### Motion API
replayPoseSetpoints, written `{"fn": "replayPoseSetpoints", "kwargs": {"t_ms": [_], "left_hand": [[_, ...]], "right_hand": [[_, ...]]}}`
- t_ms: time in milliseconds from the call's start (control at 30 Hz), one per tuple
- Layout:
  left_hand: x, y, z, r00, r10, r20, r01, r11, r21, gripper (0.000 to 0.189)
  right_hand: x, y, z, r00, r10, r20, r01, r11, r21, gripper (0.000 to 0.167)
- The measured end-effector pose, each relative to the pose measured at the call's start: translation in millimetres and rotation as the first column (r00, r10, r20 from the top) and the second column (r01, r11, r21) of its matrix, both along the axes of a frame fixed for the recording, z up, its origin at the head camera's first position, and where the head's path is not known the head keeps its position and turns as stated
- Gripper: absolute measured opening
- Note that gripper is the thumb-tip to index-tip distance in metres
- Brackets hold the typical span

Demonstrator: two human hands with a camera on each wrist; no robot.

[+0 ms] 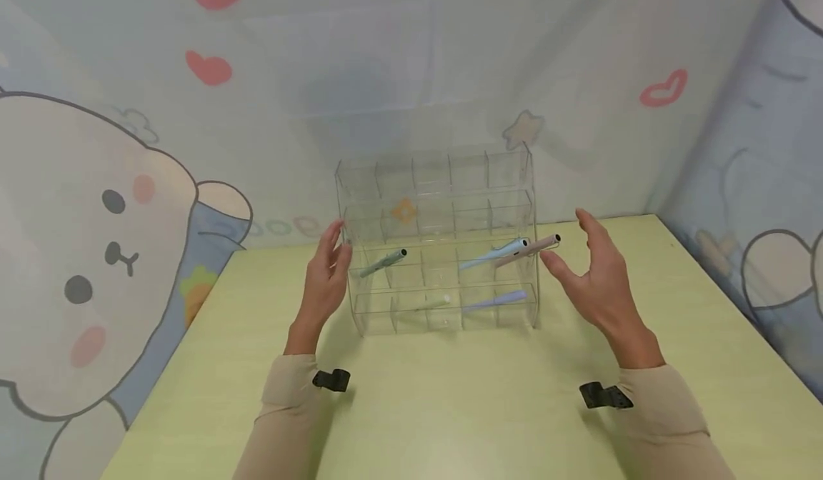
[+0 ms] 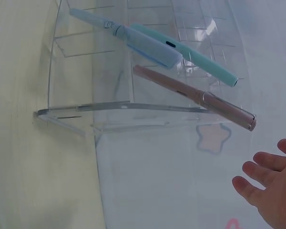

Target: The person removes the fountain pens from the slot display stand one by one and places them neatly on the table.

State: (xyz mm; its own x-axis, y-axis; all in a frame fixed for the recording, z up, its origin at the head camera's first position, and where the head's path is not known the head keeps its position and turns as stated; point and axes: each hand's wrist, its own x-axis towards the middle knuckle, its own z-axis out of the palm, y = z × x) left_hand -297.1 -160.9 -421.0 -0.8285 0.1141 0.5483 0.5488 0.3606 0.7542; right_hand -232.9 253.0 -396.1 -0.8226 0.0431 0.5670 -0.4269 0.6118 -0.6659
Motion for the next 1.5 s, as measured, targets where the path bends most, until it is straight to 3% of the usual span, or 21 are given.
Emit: {"fn": "replayPoseSetpoints", "kwargs": {"t_ms": [167, 500, 1000, 1500], "left_hand": [[-0.1, -8.2, 1.4, 0.999, -0.018, 0.037, 0.018, 1.0, -0.004, 0.031], [0.6, -19.6, -0.3, 0.995, -0.039, 0.09, 0.056, 0.979, -0.197, 0.013], [2.9, -19.7, 5.6, 0.995, -0.013, 0.104, 0.044, 0.953, -0.301, 0.009], [1.9, -18.8, 7.0, 0.993, 0.016, 0.121, 0.027, 0.94, -0.341, 0.011]], "right_hand": [[-5.5, -5, 3.3, 1.0, 0.026, -0.009, -0.026, 1.0, 0.006, 0.072], [-8.9, -6, 3.1, 0.999, 0.05, 0.007, -0.05, 0.999, 0.012, 0.073], [-21.0, -20, -7.3, 0.998, 0.034, -0.05, -0.033, 0.999, 0.016, 0.071], [-36.3, -25, -18.3, 0.994, 0.019, -0.106, -0.014, 0.999, 0.049, 0.067]]}}
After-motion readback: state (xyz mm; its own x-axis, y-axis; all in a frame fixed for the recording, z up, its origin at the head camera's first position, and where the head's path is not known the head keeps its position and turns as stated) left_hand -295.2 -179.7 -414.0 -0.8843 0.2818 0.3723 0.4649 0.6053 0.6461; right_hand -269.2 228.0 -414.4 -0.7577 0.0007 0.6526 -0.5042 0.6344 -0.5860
